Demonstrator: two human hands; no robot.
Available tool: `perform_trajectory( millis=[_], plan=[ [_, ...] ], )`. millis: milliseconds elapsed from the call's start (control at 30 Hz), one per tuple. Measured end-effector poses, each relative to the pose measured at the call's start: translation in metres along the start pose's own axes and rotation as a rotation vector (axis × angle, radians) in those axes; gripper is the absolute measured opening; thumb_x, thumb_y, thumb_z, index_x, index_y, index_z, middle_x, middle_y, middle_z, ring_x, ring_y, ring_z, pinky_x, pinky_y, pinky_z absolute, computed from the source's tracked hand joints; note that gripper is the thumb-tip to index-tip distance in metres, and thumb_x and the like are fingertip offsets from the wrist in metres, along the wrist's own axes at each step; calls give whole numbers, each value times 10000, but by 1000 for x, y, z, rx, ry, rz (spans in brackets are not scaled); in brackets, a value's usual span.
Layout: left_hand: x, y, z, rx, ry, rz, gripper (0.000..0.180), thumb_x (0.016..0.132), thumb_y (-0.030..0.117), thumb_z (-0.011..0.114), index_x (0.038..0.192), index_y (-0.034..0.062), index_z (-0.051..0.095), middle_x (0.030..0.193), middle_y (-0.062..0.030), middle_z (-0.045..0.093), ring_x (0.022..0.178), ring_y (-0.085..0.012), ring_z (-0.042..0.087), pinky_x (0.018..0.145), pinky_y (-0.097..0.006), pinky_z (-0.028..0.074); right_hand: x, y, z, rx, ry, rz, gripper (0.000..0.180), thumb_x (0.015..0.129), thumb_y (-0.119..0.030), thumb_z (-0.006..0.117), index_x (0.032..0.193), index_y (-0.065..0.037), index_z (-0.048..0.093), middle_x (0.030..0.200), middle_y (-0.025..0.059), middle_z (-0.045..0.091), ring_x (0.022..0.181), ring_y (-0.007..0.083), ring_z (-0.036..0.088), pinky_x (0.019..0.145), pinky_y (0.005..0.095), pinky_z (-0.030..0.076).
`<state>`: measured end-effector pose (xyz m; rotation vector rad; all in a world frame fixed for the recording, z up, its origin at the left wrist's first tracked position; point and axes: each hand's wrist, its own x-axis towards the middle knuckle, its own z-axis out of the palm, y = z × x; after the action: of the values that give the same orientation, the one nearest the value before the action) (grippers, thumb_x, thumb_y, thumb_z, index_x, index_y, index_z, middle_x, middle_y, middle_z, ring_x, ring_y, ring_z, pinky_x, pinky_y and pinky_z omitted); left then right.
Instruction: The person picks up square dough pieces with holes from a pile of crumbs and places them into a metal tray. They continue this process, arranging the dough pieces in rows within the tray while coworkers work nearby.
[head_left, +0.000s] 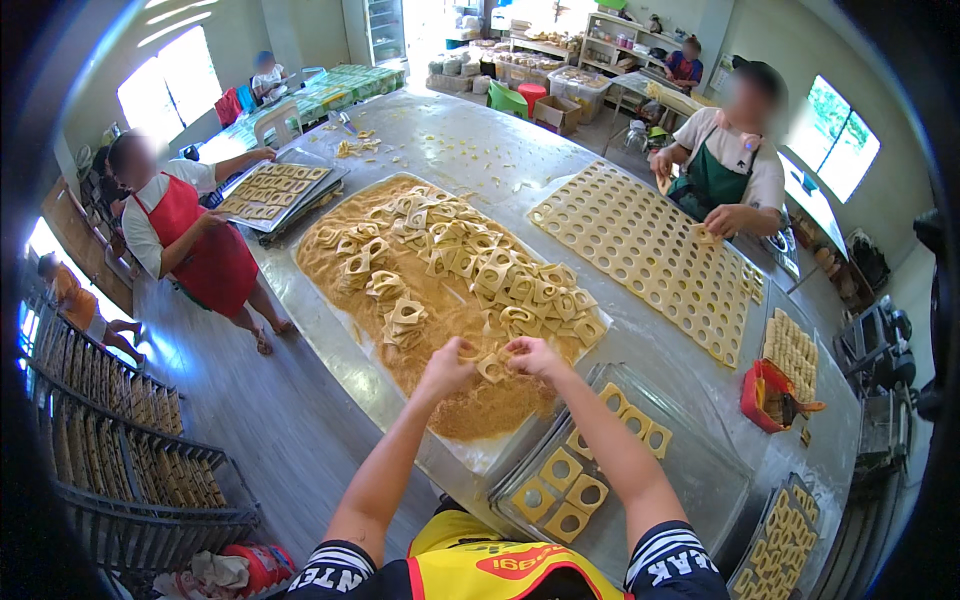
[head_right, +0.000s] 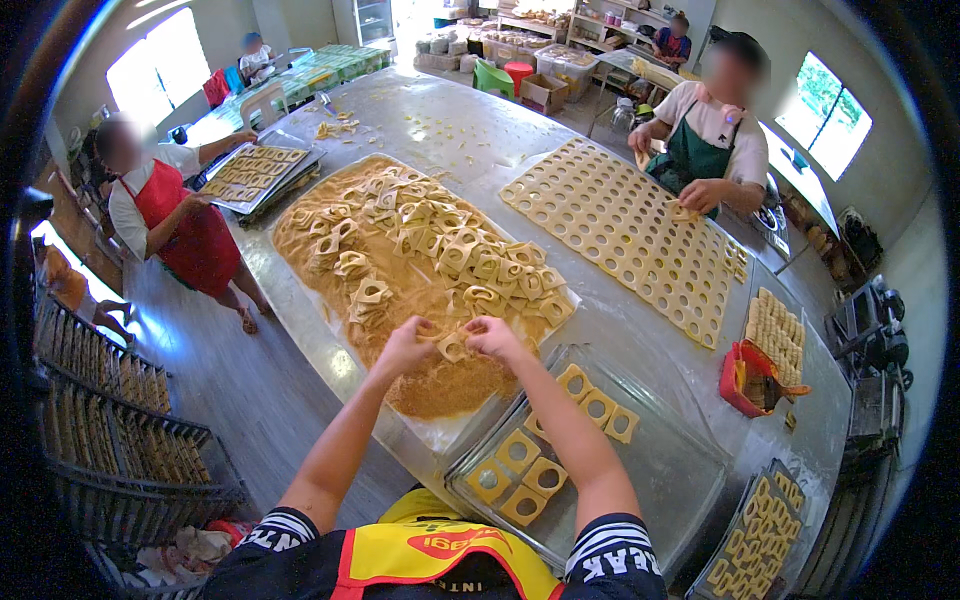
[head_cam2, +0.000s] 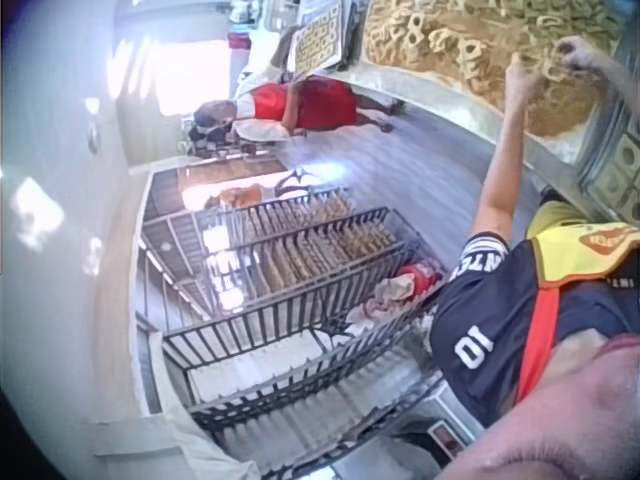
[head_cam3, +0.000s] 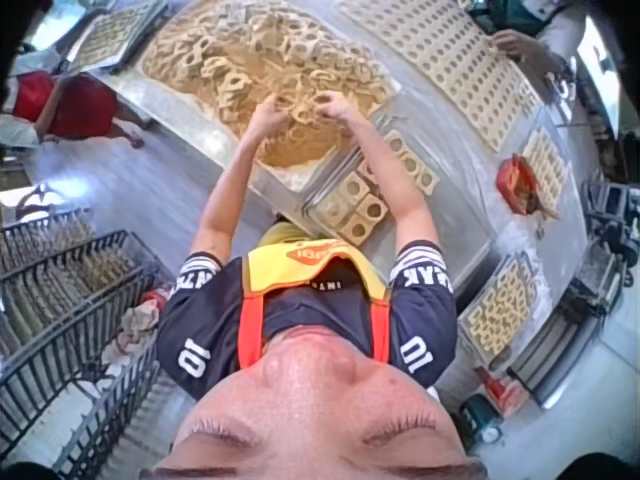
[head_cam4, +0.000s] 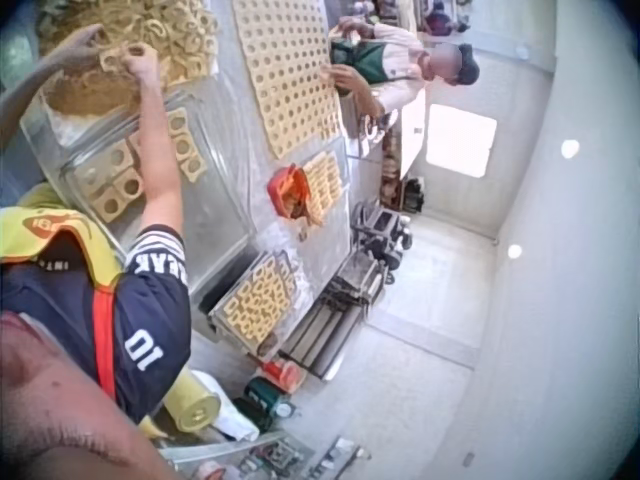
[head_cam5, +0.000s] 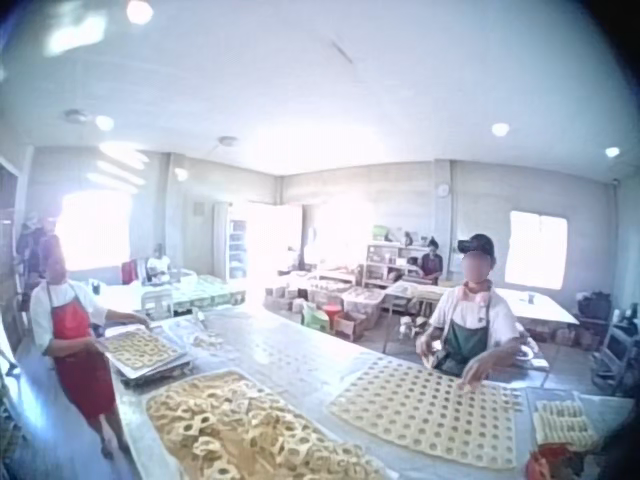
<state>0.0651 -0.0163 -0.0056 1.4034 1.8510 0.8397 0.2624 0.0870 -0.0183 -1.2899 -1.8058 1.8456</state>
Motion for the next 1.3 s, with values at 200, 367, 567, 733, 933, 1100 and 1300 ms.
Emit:
perform_trajectory(
  millis=[200,367,567,733,933,1100,1300],
  plan=[
    [12,5,-8,-432,259,141,393,863,72,610,1248,87,532,877,-92,667,762,-200,643,689,-353,528,-8,-18,-30,408,159,-23,202,836,-41,640,1028,-43,576,855,60,657,743,160,657,676,301,545],
    [-24,19,29,396,113,498,396,882,152,615,1263,102,521,888,-124,667,861,-304,635,751,-356,518,-16,17,-8,-758,329,-411,232,775,-139,672,986,-57,625,833,118,667,769,235,656,707,369,525],
    [3,12,19,-84,-51,56,470,819,160,687,1255,95,523,906,-99,669,769,-216,635,714,-310,493,-4,11,-11,-409,233,-162,258,783,-151,684,1024,-75,633,860,32,675,728,174,639,662,329,521],
    [60,4,-2,-664,139,-96,486,816,73,656,1275,78,496,881,-97,678,767,-157,634,672,-303,484,23,-9,-51,-267,548,-322,249,795,-110,662,1041,-84,636,794,74,679,633,170,645,584,315,516],
    [84,16,13,219,70,240,593,793,18,600,1352,128,436,970,-151,687,907,-340,662,783,-413,503,14,-6,-4,-990,451,-525,267,832,-99,603,1099,-107,604,869,134,691,754,270,689,673,411,521],
    [80,9,29,638,-58,377,726,771,87,647,1426,110,335,990,-155,681,935,-335,662,826,-496,472,22,4,25,-1462,385,-387,305,867,-68,551,1167,-121,552,970,105,685,887,270,689,768,455,493],
    [75,-11,-13,-86,-154,203,787,753,144,731,1446,91,361,972,-148,696,858,-217,666,749,-355,492,20,-34,-15,-432,109,-243,312,823,-108,666,1125,-121,590,976,44,692,795,149,662,620,326,497]
  ],
)
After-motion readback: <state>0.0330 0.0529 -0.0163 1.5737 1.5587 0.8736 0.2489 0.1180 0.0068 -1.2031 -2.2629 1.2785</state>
